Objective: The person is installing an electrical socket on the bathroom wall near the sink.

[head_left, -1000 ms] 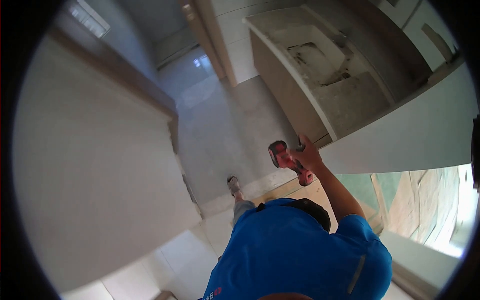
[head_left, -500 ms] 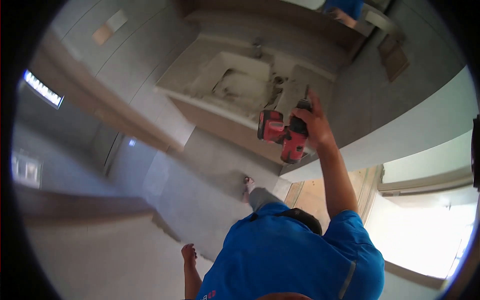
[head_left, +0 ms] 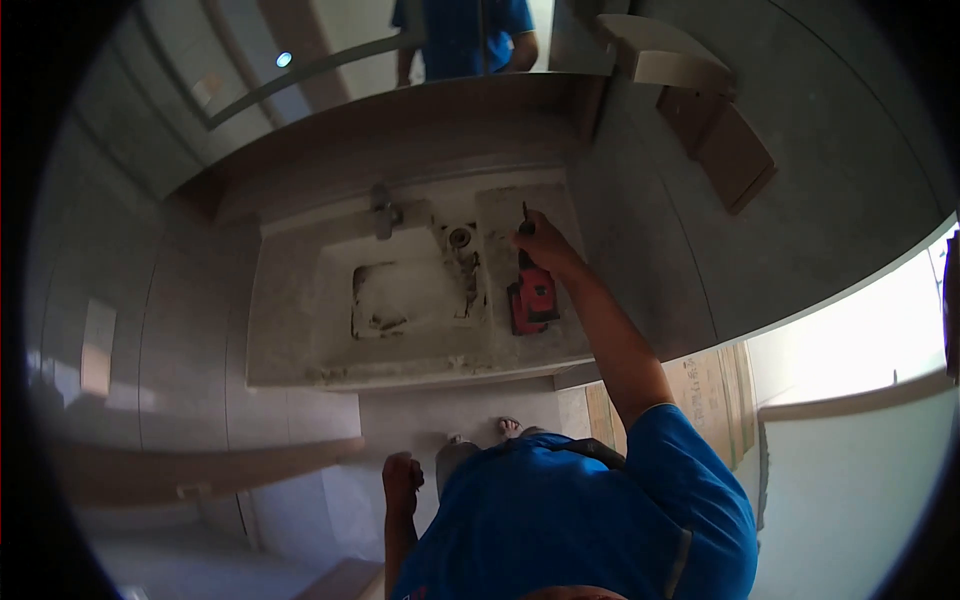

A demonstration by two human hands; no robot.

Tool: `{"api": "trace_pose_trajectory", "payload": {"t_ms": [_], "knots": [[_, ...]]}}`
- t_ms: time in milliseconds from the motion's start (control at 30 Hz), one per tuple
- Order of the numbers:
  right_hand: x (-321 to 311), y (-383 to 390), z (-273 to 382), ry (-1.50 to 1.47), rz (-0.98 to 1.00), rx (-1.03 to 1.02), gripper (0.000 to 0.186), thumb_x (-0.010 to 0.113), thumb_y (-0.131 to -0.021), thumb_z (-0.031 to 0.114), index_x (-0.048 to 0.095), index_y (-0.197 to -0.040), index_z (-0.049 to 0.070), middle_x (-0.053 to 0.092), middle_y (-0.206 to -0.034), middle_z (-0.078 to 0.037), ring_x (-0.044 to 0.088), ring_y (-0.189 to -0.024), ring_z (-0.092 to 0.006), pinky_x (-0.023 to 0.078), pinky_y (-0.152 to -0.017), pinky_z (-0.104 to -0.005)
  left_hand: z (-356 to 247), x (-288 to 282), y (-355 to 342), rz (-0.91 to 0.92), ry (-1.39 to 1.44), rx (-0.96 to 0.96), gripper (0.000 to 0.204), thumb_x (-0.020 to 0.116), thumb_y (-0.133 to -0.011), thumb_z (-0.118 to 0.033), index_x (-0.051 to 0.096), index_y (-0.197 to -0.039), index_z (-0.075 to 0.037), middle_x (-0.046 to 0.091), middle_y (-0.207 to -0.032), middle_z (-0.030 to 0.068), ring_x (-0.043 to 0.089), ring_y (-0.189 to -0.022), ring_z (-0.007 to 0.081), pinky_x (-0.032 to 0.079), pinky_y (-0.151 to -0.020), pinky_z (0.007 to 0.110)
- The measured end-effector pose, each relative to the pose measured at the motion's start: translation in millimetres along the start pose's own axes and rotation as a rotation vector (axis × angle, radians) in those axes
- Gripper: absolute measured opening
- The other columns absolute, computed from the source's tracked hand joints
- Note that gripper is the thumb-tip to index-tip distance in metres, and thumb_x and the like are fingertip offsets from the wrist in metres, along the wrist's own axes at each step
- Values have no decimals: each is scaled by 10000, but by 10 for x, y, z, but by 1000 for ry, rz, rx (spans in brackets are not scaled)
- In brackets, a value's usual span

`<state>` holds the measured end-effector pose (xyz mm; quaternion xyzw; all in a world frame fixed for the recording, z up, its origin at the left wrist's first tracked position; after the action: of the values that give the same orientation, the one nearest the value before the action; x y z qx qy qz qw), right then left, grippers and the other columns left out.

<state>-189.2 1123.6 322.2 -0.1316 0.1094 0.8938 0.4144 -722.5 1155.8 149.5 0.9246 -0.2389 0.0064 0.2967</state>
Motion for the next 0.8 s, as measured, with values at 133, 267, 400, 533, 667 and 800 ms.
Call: {"api": "trace_pose_trajectory", "payload": {"t_ms": [133,267,400,533,667,800], "knots": [[-4,-142,41,65,-3,67,534,682,-829,276,496,-1237,-14,603,-1008,-113,570,-888,-198,479,-794,-342,-1302,750,-595,289,-479,456,124,625,-910,-150,603,-954,-36,560,-755,39,549,-688,144,463,-695,268],[-177,-353,-287,-15,5,210,495,694,-808,293,553,-1162,-22,631,-1040,-154,598,-944,-234,478,-827,-355,-2281,1598,-851,473,-799,863,106,622,-905,-75,619,-1002,-31,584,-862,15,573,-824,134,468,-808,269],[-281,31,-3,65,-133,155,401,643,-855,259,575,-1139,-16,638,-1011,-144,604,-898,-227,481,-786,-351,-2707,2141,-1037,697,-600,714,112,653,-878,-75,619,-962,-9,644,-920,65,619,-840,151,488,-771,271],[-393,800,943,343,-549,-143,350,558,-957,286,598,-1155,0,629,-1006,-105,593,-878,-155,485,-747,-295,-3215,2693,-997,844,-211,676,86,609,-906,-32,566,-976,-8,658,-912,76,631,-855,155,506,-764,273],[-175,1097,1269,-363,-450,-212,340,500,-995,301,632,-1094,4,640,-871,-54,604,-784,-116,488,-661,-255,-3393,3563,-807,982,7,414,80,573,-926,-10,528,-992,-11,658,-897,83,632,-829,144,513,-755,279],[-361,1140,1546,-635,-614,-246,329,457,-1011,264,647,-1020,-4,629,-799,-20,573,-681,-94,477,-599,-243,-3192,4261,-397,1186,118,340,56,556,-936,-13,525,-982,-12,662,-905,78,649,-800,142,503,-698,246]]}}
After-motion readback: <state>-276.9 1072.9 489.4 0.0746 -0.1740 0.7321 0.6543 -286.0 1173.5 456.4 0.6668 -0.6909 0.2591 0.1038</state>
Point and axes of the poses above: each hand's wrist, its own y-axis away from the middle knuckle, its own x-axis out of the palm, z = x × y, the point moved 8 cm from there along -y, towards the middle knuckle
